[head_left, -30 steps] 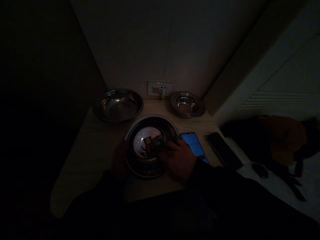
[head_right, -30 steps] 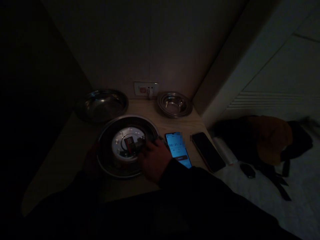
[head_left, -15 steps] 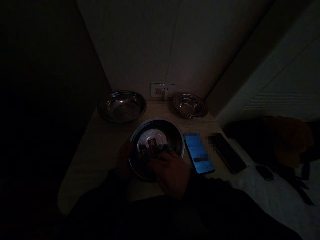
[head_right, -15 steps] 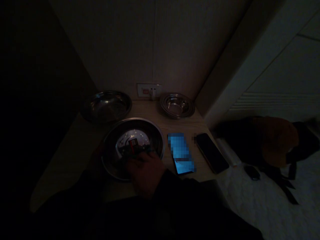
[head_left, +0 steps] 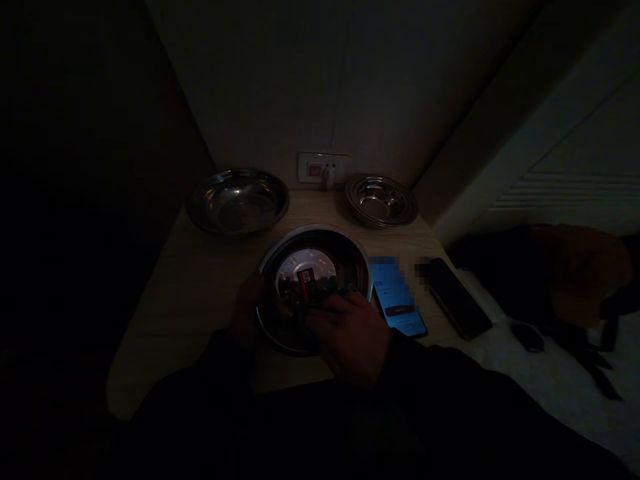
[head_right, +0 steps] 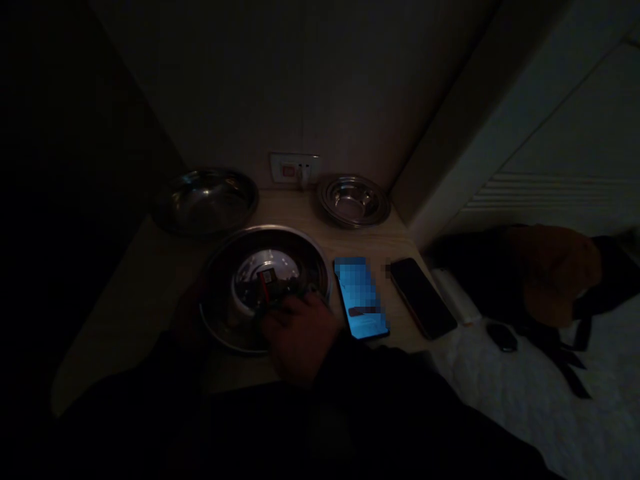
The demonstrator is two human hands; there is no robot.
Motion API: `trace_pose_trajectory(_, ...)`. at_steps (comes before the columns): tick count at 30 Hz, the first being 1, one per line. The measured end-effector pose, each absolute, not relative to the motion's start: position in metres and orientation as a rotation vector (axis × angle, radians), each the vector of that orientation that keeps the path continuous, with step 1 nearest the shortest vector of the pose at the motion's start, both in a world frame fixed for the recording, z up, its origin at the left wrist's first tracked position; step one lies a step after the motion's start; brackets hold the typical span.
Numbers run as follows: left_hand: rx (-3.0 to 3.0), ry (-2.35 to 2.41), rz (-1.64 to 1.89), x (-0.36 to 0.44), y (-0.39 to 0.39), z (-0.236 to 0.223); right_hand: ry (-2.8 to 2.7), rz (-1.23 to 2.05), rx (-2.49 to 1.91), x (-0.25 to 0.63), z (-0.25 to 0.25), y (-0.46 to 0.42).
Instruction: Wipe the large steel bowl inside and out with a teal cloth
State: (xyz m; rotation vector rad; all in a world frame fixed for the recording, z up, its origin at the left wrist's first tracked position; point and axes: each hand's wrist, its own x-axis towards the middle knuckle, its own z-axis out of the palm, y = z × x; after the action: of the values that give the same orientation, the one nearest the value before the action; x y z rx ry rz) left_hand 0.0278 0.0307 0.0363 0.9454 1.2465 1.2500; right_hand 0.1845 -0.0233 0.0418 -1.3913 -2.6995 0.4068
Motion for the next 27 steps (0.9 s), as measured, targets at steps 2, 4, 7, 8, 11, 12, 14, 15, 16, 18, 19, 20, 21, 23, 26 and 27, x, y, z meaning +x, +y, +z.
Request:
trace_pose_trajectory(2, 0.902, 1.298, 1.228, 0.028, 0.029, 0.035, -2.620, 0.455, -1.365, 0.176, 0.039, -0.023)
trace_pose_trajectory(4, 0.867, 1.324, 1.231, 0.028, 0.029, 0.031, -2.534, 0.530, -1.372, 0.168, 0.037, -0.021)
trace_pose_trajectory(7, 0.905, 1.260, 1.262, 0.026, 0.030, 0.024, -2.573, 0.541, -1.429, 0.173, 0.043, -0.020)
trace_pose_trajectory(8, 0.933, 1.229, 1.272, 0.026, 0.031, 0.023, -2.625, 0.504, -1.449, 0.179, 0.046, -0.019)
trace_pose_trajectory(11, 1.003, 1.157, 1.284, 0.025, 0.033, 0.021, -2.739, 0.391, -1.495, 0.196, 0.052, -0.019)
trace_pose_trajectory(12, 1.013, 1.157, 1.283, 0.025, 0.033, 0.021, -2.738, 0.393, -1.498, 0.197, 0.051, -0.019)
trace_pose_trajectory(14, 1.004, 1.196, 1.282, 0.025, 0.034, 0.022, -2.661, 0.470, -1.477, 0.189, 0.046, -0.020)
trace_pose_trajectory(15, 0.986, 1.223, 1.274, 0.026, 0.034, 0.023, -2.589, 0.530, -1.460, 0.182, 0.043, -0.020)
trace_pose_trajectory(16, 0.958, 1.247, 1.259, 0.026, 0.033, 0.024, -2.502, 0.585, -1.444, 0.172, 0.039, -0.021)
trace_pose_trajectory(18, 0.897, 1.253, 1.211, 0.026, 0.032, 0.025, -2.349, 0.654, -1.427, 0.156, 0.034, -0.022)
trace_pose_trajectory(19, 0.878, 1.242, 1.196, 0.026, 0.032, 0.025, -2.315, 0.665, -1.424, 0.152, 0.033, -0.022)
trace_pose_trajectory(20, 0.878, 1.234, 1.202, 0.025, 0.032, 0.025, -2.325, 0.663, -1.428, 0.151, 0.034, -0.022)
trace_pose_trajectory(21, 0.898, 1.227, 1.223, 0.024, 0.032, 0.024, -2.377, 0.646, -1.436, 0.154, 0.037, -0.021)
trace_pose_trajectory(23, 0.962, 1.195, 1.280, 0.023, 0.032, 0.021, -2.575, 0.564, -1.449, 0.170, 0.044, -0.019)
trace_pose_trajectory(26, 0.984, 1.092, 1.284, 0.023, 0.035, 0.014, -2.817, 0.300, -1.499, 0.202, 0.057, -0.011)
trace_pose_trajectory(27, 0.983, 1.063, 1.270, 0.023, 0.036, 0.012, -2.847, 0.206, -1.512, 0.210, 0.060, -0.009)
